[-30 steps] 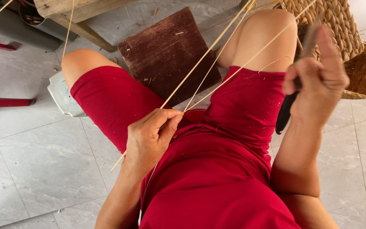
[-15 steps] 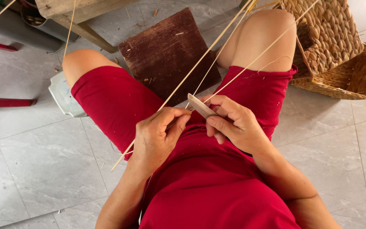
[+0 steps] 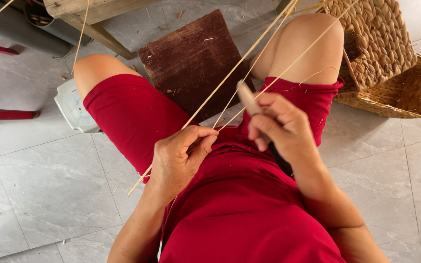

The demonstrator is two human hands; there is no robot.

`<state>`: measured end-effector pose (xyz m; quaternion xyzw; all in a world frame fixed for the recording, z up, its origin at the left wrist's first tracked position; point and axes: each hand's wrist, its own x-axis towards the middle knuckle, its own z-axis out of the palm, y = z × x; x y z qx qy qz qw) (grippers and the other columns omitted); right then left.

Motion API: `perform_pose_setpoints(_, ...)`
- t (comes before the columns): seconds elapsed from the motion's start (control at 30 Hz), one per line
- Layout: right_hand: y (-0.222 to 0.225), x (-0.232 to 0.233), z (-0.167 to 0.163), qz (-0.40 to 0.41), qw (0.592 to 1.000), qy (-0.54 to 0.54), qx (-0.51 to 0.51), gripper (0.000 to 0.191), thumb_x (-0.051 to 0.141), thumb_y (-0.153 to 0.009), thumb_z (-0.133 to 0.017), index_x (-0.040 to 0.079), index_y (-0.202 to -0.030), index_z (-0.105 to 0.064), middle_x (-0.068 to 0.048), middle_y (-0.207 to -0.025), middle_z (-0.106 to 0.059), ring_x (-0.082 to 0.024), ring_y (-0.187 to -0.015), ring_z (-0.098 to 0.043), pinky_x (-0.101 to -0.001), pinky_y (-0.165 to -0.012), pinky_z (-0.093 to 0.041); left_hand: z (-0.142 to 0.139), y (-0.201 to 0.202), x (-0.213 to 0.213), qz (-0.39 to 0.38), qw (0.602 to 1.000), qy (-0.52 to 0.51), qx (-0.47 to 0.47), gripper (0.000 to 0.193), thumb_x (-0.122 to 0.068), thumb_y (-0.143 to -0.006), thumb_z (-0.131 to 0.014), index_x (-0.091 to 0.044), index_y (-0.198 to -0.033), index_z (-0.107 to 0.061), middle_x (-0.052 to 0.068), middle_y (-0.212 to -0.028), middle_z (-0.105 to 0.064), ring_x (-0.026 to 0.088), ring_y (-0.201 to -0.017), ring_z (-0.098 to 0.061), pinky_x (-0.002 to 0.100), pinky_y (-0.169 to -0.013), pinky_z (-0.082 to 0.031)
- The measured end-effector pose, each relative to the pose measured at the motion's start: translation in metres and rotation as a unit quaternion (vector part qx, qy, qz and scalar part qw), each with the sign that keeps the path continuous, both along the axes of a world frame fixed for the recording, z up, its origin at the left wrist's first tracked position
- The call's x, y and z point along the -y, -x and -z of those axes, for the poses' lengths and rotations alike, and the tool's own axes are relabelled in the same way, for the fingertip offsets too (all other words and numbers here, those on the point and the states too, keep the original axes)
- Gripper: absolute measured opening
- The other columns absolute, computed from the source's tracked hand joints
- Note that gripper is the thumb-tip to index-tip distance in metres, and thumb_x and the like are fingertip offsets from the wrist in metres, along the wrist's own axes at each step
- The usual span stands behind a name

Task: The person sits on the floor and splits thin bamboo strips with a knife, drawing each strip against the blade to shave and divide it into finer strands, then trims a strip with scissors at the workbench.

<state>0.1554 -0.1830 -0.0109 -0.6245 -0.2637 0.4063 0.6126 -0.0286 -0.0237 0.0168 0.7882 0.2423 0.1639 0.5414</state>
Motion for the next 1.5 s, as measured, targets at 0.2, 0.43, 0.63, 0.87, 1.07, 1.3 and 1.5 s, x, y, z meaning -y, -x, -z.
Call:
perform_pose_setpoints(0.2,-0.024,0.004,-0.002,0.103,0.992,-0.065,-0.035,0.031,0.004,-0.108,-0.060,-0.003,-0.138,-0.057,-0.011,-0.082,-0.067,-0.011,-0.059,-0.056,-0.0218,-0.053,-0.046,-0.002,0.001,0.000,-0.002,1.000,0.010,-0.001,0.007,-0.010,-0.095,-0.074,-0.006,-0.101,-0.074,0.002,-0.082,-0.075,0.007,-0.068,-0.070,0.020,-0.057,-0.057)
perform_pose_setpoints(0.43,0.009,0.001,-0.003,-0.052,0.998,0.006,-0.023,0.034,0.003,-0.102,-0.059,-0.002,-0.136,-0.056,-0.011,-0.077,-0.066,-0.009,-0.054,-0.056,-0.0211,-0.050,-0.046,-0.002,-0.004,0.002,-0.001,1.000,-0.005,0.015,0.008,-0.009,-0.096,-0.074,-0.005,-0.103,-0.074,0.002,-0.083,-0.074,0.007,-0.070,-0.071,0.021,-0.058,-0.057)
perform_pose_setpoints(0.63,-0.017,0.001,0.004,0.086,0.996,-0.025,0.000,0.029,0.002,-0.106,-0.059,-0.003,-0.134,-0.057,-0.012,-0.079,-0.067,-0.012,-0.054,-0.055,-0.0222,-0.049,-0.045,-0.002,0.000,0.002,-0.007,1.000,-0.010,-0.005,0.007,-0.009,-0.096,-0.074,-0.005,-0.101,-0.074,0.002,-0.079,-0.073,0.007,-0.065,-0.068,0.021,-0.054,-0.054)
perform_pose_setpoints(0.87,-0.024,0.020,-0.013,0.067,0.998,-0.020,0.011,0.038,0.001,-0.105,-0.058,-0.003,-0.142,-0.051,-0.012,-0.079,-0.066,-0.010,-0.056,-0.053,-0.0207,-0.052,-0.043,0.000,-0.001,0.000,-0.010,0.999,-0.031,0.012,0.006,-0.009,-0.096,-0.074,-0.005,-0.101,-0.073,0.002,-0.082,-0.074,0.007,-0.067,-0.069,0.020,-0.055,-0.055)
perform_pose_setpoints(1.07,-0.011,0.026,-0.023,0.004,0.996,0.030,0.080,0.048,-0.005,-0.103,-0.057,0.000,-0.148,-0.043,-0.009,-0.077,-0.065,-0.006,-0.057,-0.050,-0.0189,-0.053,-0.042,-0.001,-0.001,-0.001,-0.020,0.998,-0.051,0.020,0.007,-0.007,-0.096,-0.073,-0.005,-0.102,-0.073,0.003,-0.086,-0.075,0.007,-0.068,-0.071,0.020,-0.055,-0.057)
perform_pose_setpoints(1.3,-0.017,0.018,-0.029,-0.012,0.995,0.060,0.084,0.067,-0.005,-0.099,-0.058,0.008,-0.161,-0.033,-0.007,-0.073,-0.064,-0.004,-0.054,-0.049,-0.0167,-0.049,-0.041,-0.005,-0.002,0.001,-0.016,0.994,-0.101,0.032,0.008,-0.005,-0.095,-0.075,-0.004,-0.102,-0.072,0.003,-0.084,-0.074,0.008,-0.067,-0.070,0.020,-0.054,-0.055)
perform_pose_setpoints(1.5,-0.024,0.017,-0.026,-0.044,0.988,0.060,0.138,0.061,-0.005,-0.100,-0.058,0.008,-0.158,-0.041,-0.004,-0.072,-0.064,-0.004,-0.055,-0.050,-0.0163,-0.051,-0.041,-0.007,-0.001,0.001,-0.017,0.991,-0.129,0.029,0.008,-0.004,-0.094,-0.076,-0.005,-0.101,-0.073,0.002,-0.081,-0.073,0.008,-0.065,-0.069,0.020,-0.053,-0.054)
